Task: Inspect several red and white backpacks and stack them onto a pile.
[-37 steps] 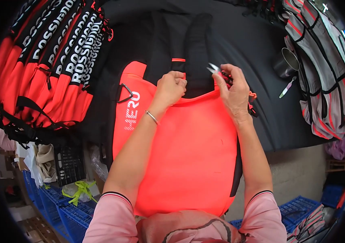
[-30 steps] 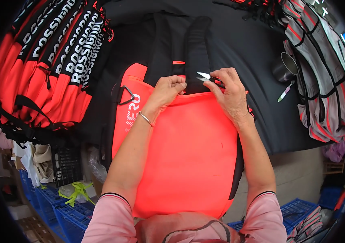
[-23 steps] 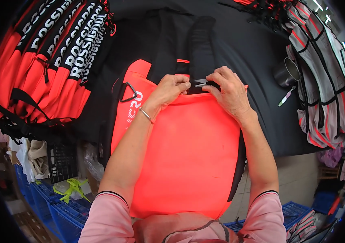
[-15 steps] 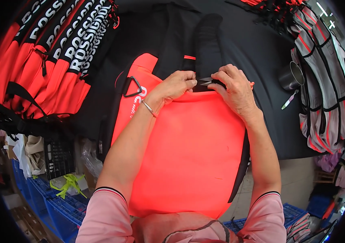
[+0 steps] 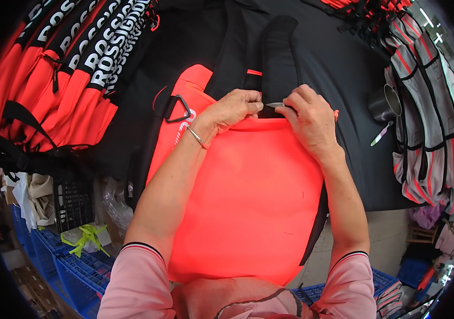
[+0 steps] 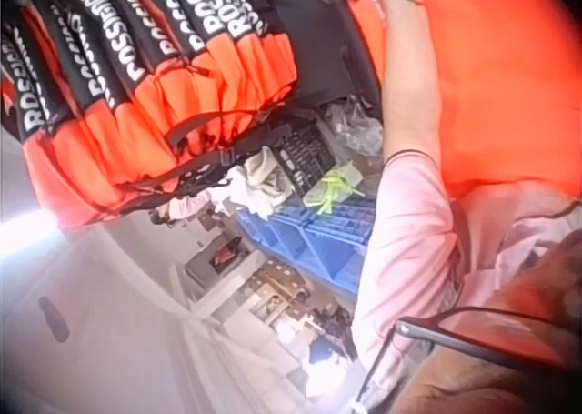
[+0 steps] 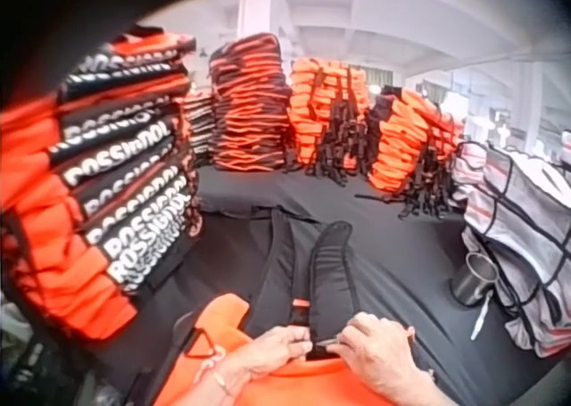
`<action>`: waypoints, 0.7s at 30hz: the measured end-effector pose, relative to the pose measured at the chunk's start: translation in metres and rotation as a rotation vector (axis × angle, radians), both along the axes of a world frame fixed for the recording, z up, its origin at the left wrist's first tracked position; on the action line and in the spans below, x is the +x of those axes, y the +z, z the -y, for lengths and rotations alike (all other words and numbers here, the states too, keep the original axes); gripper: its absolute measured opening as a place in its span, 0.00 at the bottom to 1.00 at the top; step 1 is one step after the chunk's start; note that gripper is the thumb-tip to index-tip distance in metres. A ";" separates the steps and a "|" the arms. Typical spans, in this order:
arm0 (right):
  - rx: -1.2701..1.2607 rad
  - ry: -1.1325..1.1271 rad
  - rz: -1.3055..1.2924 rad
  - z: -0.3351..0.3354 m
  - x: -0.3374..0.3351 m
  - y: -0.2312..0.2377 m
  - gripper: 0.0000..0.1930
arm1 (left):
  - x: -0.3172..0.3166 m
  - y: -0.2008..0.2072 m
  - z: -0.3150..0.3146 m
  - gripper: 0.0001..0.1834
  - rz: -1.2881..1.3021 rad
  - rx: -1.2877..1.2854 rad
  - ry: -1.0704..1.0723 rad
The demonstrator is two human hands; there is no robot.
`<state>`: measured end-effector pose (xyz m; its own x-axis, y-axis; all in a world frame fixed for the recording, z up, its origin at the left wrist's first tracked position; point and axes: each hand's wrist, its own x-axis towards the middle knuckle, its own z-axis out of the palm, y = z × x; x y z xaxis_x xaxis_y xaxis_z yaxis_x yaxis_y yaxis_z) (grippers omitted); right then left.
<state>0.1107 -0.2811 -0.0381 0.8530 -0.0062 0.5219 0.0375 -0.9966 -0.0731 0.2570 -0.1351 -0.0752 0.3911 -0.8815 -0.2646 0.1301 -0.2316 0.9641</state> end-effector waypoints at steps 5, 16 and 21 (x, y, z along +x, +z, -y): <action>0.280 -0.062 0.024 -0.001 -0.005 0.000 0.12 | 0.000 0.000 -0.003 0.10 -0.007 -0.026 0.014; -0.089 -0.020 0.063 -0.002 0.000 -0.006 0.11 | -0.004 -0.001 -0.002 0.09 0.014 0.007 0.034; 0.086 -0.010 0.107 -0.002 -0.003 -0.004 0.10 | -0.005 0.000 -0.003 0.08 -0.012 -0.020 0.057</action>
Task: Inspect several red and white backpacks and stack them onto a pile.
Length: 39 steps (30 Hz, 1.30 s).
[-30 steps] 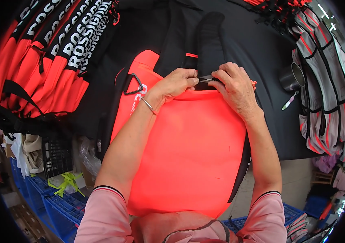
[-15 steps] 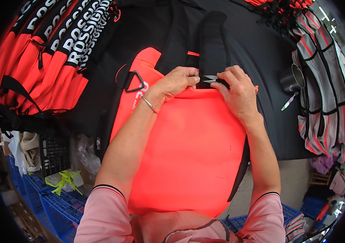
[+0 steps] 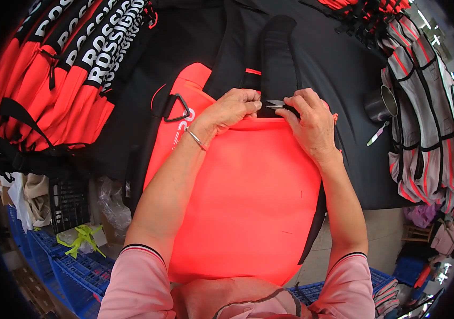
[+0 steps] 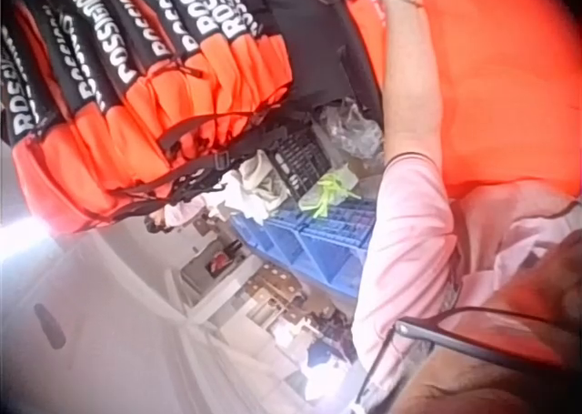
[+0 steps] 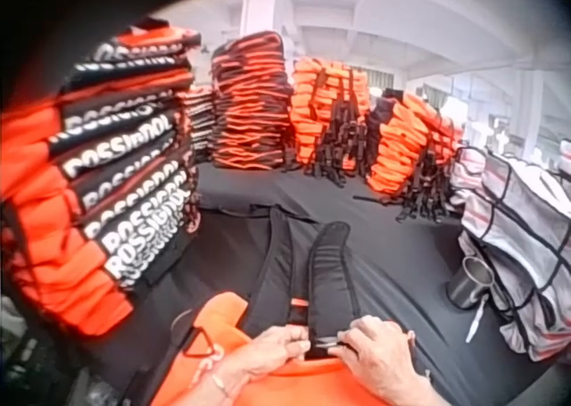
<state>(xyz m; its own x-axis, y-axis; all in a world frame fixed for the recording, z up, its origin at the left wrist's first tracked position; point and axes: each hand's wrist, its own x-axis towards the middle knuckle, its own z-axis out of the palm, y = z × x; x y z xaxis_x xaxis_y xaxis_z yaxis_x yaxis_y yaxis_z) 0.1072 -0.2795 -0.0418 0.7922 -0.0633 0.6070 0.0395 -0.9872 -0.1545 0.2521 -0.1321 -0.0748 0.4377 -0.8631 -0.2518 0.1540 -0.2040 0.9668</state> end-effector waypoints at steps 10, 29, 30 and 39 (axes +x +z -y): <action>-0.188 -0.022 -0.035 0.002 0.007 0.004 0.11 | -0.003 -0.003 0.001 0.08 0.085 -0.047 0.017; 1.062 -0.075 0.047 0.008 0.050 0.062 0.21 | -0.034 -0.019 0.010 0.18 0.363 -0.249 0.534; 1.066 -0.046 0.068 0.007 0.038 0.061 0.22 | -0.037 -0.003 0.009 0.21 0.125 -0.267 0.428; 0.806 0.162 -0.156 -0.062 -0.062 0.027 0.22 | 0.015 0.089 -0.035 0.27 -0.322 -0.794 0.514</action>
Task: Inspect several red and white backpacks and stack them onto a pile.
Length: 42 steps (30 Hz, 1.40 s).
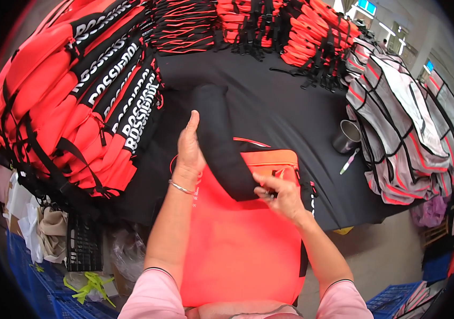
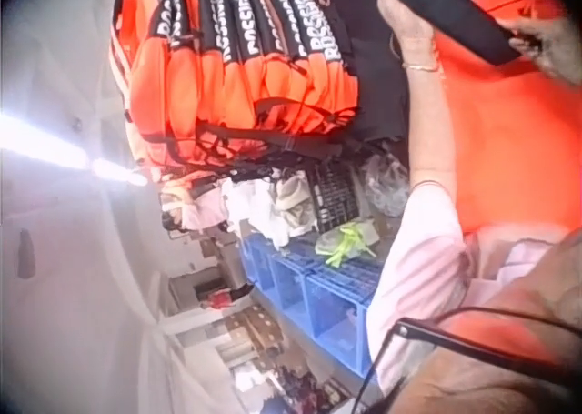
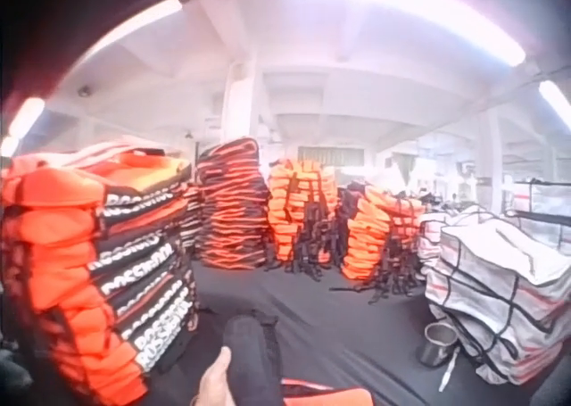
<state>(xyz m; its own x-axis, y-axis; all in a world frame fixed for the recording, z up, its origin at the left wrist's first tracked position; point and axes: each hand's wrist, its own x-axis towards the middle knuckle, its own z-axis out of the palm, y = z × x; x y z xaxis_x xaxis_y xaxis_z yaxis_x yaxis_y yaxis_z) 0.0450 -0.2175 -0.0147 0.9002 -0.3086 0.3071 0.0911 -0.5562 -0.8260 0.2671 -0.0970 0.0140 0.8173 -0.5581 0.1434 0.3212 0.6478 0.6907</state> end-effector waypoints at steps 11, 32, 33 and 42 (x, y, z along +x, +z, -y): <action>0.356 -0.510 0.154 0.002 -0.069 -0.070 0.06 | -0.115 -0.099 -0.083 0.18 -0.295 0.069 -0.145; 0.694 -0.181 0.187 -0.034 -0.084 0.000 0.09 | -0.211 -0.055 -0.059 0.18 0.695 0.530 -0.216; 0.703 -0.181 0.156 -0.033 -0.086 0.000 0.08 | -0.212 -0.052 -0.060 0.18 0.729 0.548 -0.214; 0.658 -0.217 0.011 -0.034 -0.100 -0.001 0.09 | -0.207 -0.053 -0.075 0.21 0.965 0.699 -0.143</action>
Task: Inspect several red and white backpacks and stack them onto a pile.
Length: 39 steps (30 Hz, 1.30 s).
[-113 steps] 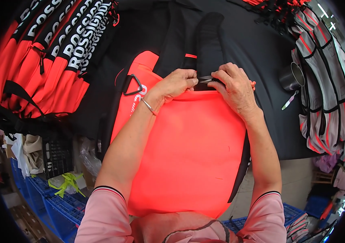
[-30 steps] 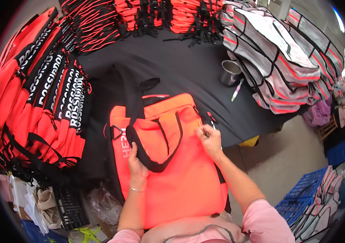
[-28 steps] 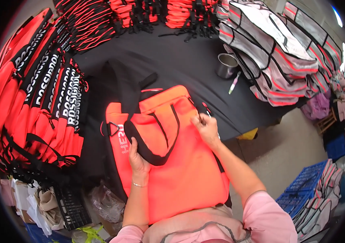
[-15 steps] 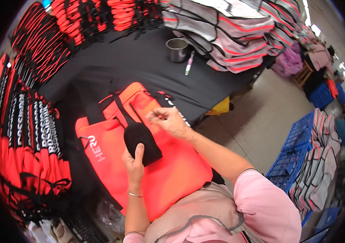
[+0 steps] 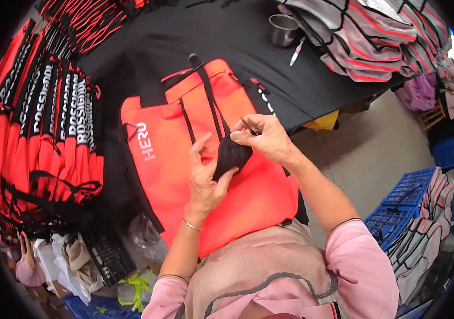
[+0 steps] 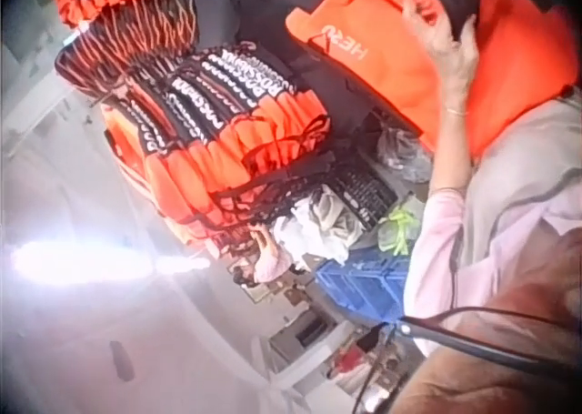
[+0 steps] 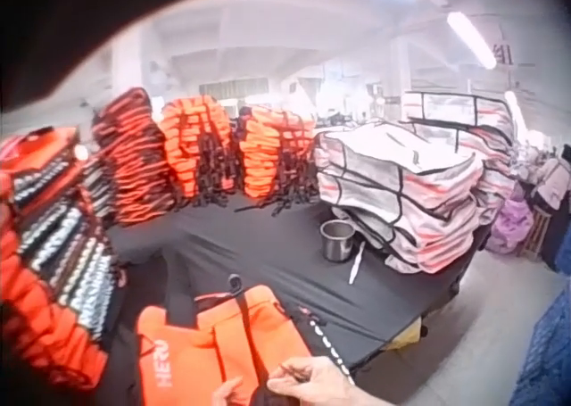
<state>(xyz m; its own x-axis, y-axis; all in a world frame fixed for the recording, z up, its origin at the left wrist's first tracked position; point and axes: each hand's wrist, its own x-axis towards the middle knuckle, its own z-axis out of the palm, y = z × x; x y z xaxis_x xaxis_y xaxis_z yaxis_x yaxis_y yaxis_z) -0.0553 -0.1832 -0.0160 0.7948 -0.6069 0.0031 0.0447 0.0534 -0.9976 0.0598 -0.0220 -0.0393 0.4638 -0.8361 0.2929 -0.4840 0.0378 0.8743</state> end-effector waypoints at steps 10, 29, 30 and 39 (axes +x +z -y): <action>0.101 0.066 -0.360 -0.017 -0.017 -0.006 0.15 | -0.002 -0.028 -0.003 0.18 0.357 -0.212 -0.128; -0.192 -0.229 -0.249 -0.064 -0.070 -0.010 0.10 | -0.017 -0.032 -0.004 0.14 0.117 -0.152 -0.059; -0.231 -0.229 -0.261 -0.064 -0.070 -0.010 0.10 | -0.017 -0.031 -0.004 0.13 0.140 -0.158 -0.055; -0.377 -0.112 -0.328 -0.051 -0.073 -0.019 0.10 | -0.015 -0.035 -0.006 0.16 0.122 -0.109 -0.103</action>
